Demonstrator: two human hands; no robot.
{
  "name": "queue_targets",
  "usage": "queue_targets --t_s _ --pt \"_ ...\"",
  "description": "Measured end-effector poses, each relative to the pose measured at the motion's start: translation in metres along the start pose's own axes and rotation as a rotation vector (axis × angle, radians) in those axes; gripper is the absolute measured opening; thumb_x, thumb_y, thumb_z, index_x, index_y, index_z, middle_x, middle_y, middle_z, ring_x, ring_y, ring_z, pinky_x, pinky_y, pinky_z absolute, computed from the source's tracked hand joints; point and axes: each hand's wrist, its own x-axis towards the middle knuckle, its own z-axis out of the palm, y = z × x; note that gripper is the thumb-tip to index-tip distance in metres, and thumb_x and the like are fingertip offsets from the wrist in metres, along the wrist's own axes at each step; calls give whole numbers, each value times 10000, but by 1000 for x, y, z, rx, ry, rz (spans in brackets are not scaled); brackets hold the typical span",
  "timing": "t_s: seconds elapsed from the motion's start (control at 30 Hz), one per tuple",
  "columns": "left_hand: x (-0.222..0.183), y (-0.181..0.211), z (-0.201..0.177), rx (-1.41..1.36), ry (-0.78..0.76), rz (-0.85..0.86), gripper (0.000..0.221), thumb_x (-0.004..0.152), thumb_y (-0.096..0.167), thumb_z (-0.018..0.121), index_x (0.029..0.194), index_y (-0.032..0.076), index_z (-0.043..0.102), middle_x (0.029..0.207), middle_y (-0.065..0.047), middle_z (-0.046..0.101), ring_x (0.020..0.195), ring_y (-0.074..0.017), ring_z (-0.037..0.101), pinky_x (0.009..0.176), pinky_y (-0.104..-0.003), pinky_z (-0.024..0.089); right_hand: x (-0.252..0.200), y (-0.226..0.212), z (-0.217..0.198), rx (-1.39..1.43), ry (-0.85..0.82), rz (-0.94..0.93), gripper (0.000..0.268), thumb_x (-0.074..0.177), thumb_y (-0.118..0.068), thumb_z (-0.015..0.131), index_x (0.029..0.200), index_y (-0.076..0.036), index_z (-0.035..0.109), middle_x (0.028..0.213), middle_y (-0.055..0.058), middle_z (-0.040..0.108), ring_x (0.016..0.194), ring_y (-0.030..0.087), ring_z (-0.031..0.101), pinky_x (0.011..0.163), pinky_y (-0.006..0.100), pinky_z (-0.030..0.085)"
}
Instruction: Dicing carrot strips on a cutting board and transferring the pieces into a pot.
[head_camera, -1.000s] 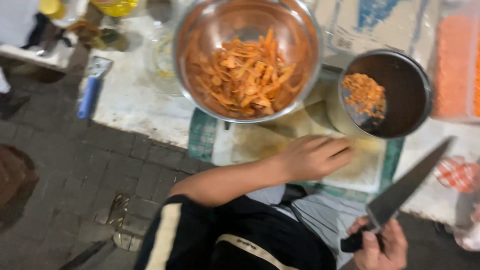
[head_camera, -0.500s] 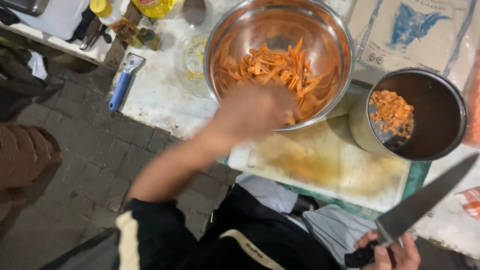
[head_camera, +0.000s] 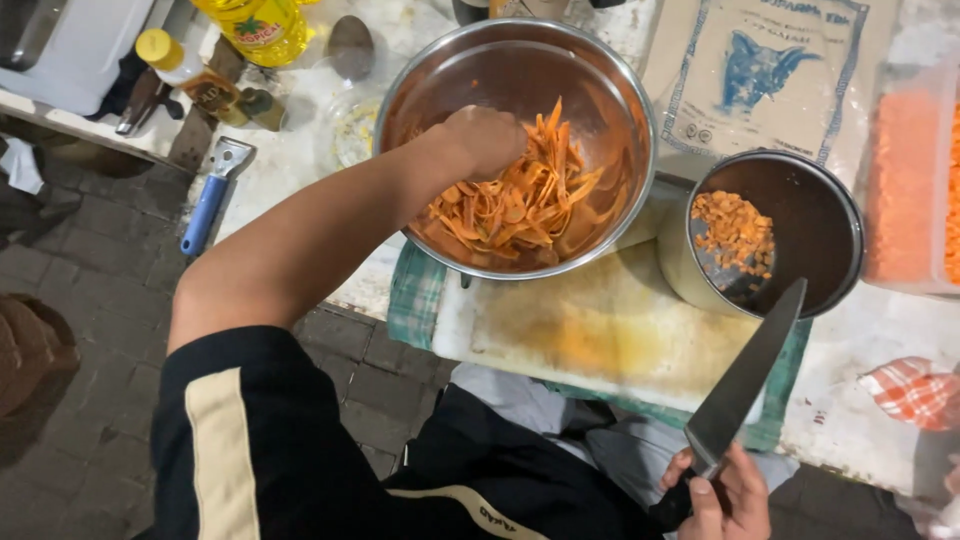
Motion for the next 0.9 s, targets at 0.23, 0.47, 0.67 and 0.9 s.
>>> queue_targets --t_s 0.23,0.47,0.67,0.9 --pt "-20 7 -28 477 377 -86 226 873 201 604 677 175 714 656 -44 699 519 -178 607 448 -344 436 5 -3 8 -5 5 -48 524 909 -16 515 1426 -66 449 986 187 648 690 207 622 606 300 584" --pt "-116 114 -109 -190 561 22 39 738 69 697 710 82 673 646 -76 613 486 -229 555 422 -392 450 7 -10 4 -71 -74 -26 539 925 -16 500 1446 -105 395 962 144 621 700 193 594 632 288 561" --pt "-95 209 -15 -700 286 189 57 881 126 582 895 76 604 805 -108 687 755 -327 657 608 -436 511 3 -24 2 -758 -198 -151 592 903 76 573 1452 -65 403 811 47 633 584 115 576 529 229 467" --pt "-70 225 54 -700 543 65 234 854 113 668 1079 78 722 858 -51 601 803 -261 609 697 -343 513 -9 -60 14 -944 -255 228 455 841 16 585 1293 -32 600 920 93 722 539 164 607 539 284 496"
